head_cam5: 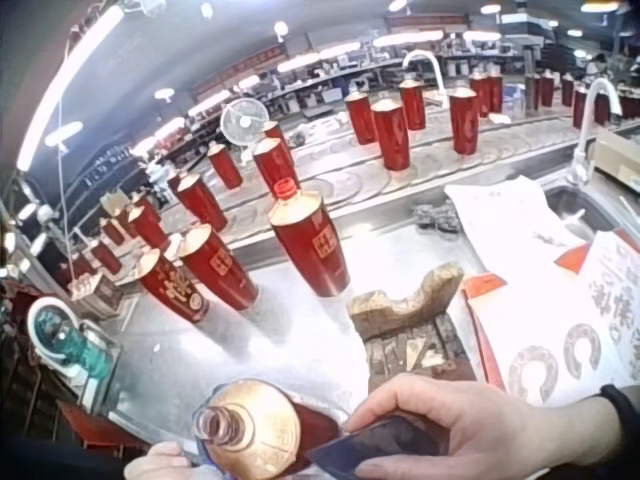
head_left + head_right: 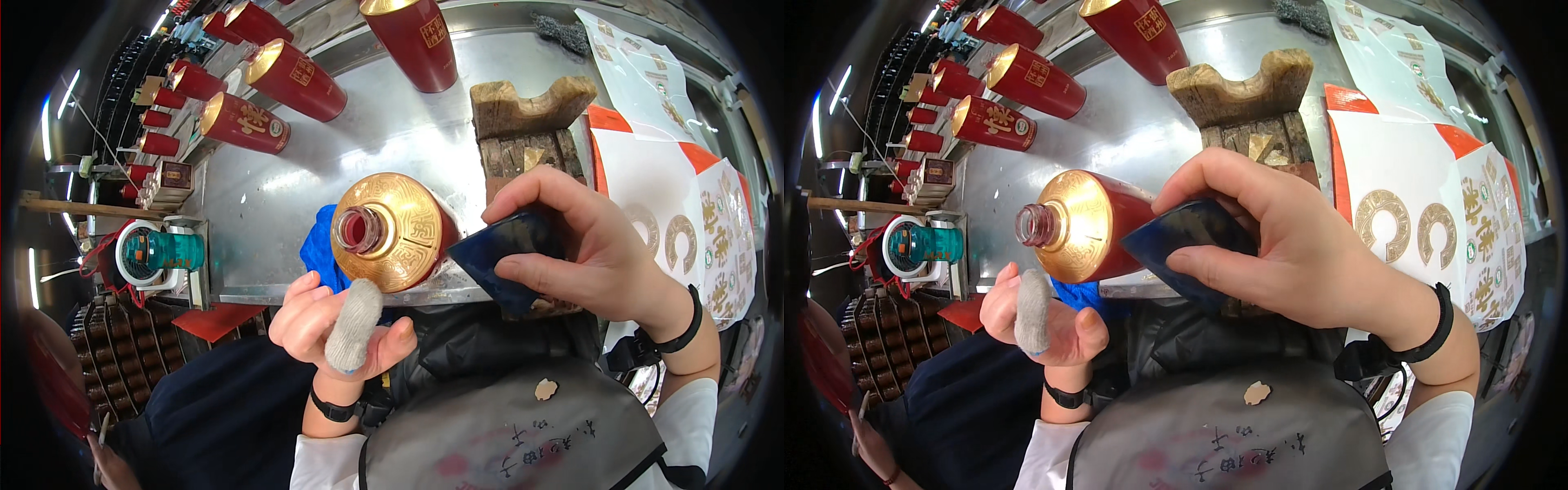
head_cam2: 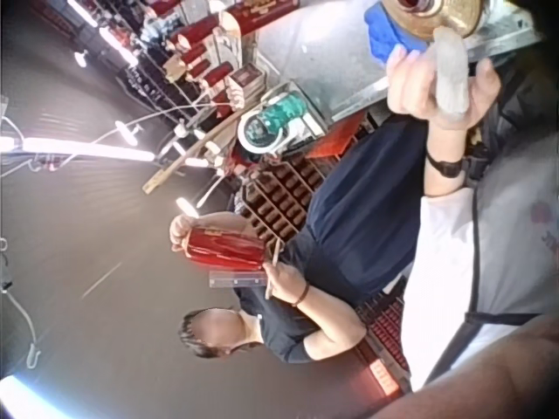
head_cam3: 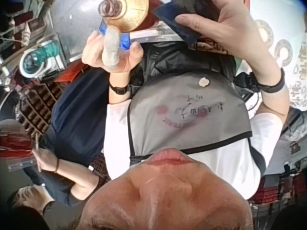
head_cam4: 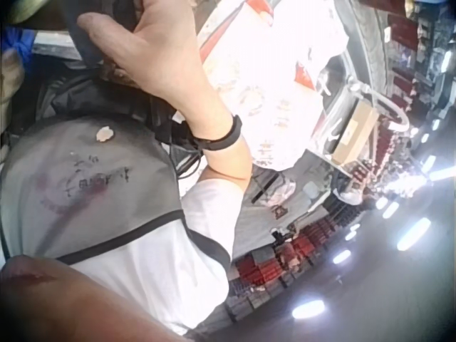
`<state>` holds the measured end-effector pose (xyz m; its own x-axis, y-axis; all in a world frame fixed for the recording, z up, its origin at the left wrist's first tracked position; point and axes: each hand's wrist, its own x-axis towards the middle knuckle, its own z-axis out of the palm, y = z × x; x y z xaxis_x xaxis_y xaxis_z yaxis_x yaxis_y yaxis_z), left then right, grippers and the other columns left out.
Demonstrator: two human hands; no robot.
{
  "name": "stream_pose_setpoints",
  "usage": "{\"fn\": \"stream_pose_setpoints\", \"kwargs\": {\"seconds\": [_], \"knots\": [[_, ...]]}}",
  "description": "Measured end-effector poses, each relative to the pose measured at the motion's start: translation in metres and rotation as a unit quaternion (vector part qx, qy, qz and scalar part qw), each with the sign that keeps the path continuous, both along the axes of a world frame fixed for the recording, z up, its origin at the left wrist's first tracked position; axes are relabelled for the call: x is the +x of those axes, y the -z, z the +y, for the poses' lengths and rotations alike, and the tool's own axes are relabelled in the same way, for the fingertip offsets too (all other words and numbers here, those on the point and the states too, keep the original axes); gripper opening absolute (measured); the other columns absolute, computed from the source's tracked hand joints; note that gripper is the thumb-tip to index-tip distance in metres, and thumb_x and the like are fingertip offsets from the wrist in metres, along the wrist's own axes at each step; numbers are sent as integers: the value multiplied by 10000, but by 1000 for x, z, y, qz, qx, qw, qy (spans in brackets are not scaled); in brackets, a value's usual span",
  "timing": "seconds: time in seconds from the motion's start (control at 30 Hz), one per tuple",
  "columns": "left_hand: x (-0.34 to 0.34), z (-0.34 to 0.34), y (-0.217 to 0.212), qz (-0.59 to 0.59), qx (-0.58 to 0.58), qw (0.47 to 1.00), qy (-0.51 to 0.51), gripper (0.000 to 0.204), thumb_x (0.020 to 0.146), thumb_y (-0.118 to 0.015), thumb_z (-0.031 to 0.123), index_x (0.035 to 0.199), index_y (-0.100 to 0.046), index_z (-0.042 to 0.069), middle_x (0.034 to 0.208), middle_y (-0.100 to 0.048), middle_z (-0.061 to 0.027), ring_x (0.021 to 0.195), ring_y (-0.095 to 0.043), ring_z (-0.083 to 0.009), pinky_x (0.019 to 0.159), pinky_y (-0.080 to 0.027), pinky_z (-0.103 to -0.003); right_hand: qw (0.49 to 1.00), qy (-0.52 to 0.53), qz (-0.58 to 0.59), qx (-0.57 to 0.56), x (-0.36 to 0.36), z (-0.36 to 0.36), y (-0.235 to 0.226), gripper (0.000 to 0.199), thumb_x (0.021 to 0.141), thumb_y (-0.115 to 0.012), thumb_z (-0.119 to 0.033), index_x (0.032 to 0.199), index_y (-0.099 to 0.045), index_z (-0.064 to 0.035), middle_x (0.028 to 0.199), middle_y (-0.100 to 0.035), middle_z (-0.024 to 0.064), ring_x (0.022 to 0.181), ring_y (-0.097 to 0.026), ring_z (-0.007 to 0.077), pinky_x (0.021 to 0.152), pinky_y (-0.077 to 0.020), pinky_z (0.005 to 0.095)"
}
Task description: Applying decorative gold labels to red liquor bottles and smoothing them with a squeegee tool.
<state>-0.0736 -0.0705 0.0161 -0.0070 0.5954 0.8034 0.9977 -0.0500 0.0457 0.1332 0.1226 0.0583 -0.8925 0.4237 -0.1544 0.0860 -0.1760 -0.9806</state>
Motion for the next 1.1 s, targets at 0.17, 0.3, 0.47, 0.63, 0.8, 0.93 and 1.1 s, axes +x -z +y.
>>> {"fn": "stream_pose_setpoints", "kwargs": {"seconds": [0.17, 0.3, 0.47, 0.63, 0.8, 0.93, 1.1], "knots": [[2, 1, 3, 16, -19, 999, -23, 553, 868, -751, 515, 1292, -590, 199, 1205, -481, -42, 1124, -447, -233, 963, -475, -409, 998, -7, 53, -15, -2, -3, 11, 379, 891, -738, 24, 1232, -578, -14, 1153, -586, 25, 1054, -581, 87, 935, -493, 249], [2, 3, 4, 17, -18, 999, -24, 587, 867, -750, 521, 1345, -567, 233, 1225, -480, -44, 1158, -448, -236, 984, -464, -411, 997, -11, 70, -30, -3, -2, 10, 381, 891, -739, 25, 1235, -579, -14, 1163, -578, 27, 1058, -579, 88, 939, -491, 250], [2, 5, 5, 11, -12, 999, -33, 609, 860, -756, 521, 1354, -556, 228, 1230, -474, -49, 1164, -449, -240, 980, -467, -411, 997, -12, 72, -32, -3, -2, 11, 380, 894, -737, 24, 1237, -578, -13, 1165, -574, 28, 1068, -576, 93, 949, -489, 257], [1, 6, 8, 8, -10, 999, -37, 620, 850, -770, 508, 1349, -556, 209, 1240, -453, -58, 1169, -450, -242, 980, -471, -416, 998, -7, 52, -39, -3, -1, 14, 376, 898, -734, 18, 1238, -576, -11, 1171, -573, 31, 1076, -575, 99, 958, -487, 264], [0, 8, 9, 0, 1, 1000, -31, 612, 866, -761, 486, 1356, -550, 186, 1243, -441, -59, 1177, -445, -242, 980, -473, -418, 997, -13, 66, -43, -5, -1, 12, 378, 900, -737, 10, 1242, -577, -10, 1175, -576, 35, 1079, -576, 101, 963, -487, 269], [0, 6, 7, 9, -12, 1000, -25, 601, 876, -752, 480, 1354, -550, 177, 1246, -438, -61, 1183, -440, -240, 981, -473, -418, 998, -12, 34, -47, -3, -1, 10, 378, 902, -735, 10, 1244, -576, -9, 1171, -578, 35, 1081, -579, 101, 963, -487, 269], [1, 8, 8, -14, -7, 1000, -26, 581, 881, -747, 471, 1357, -554, 199, 1247, -438, -65, 1187, -435, -241, 985, -471, -420, 996, -15, 61, -58, -6, -2, 12, 379, 903, -732, 12, 1246, -573, -5, 1156, -589, 34, 1066, -585, 96, 956, -488, 267]]}}
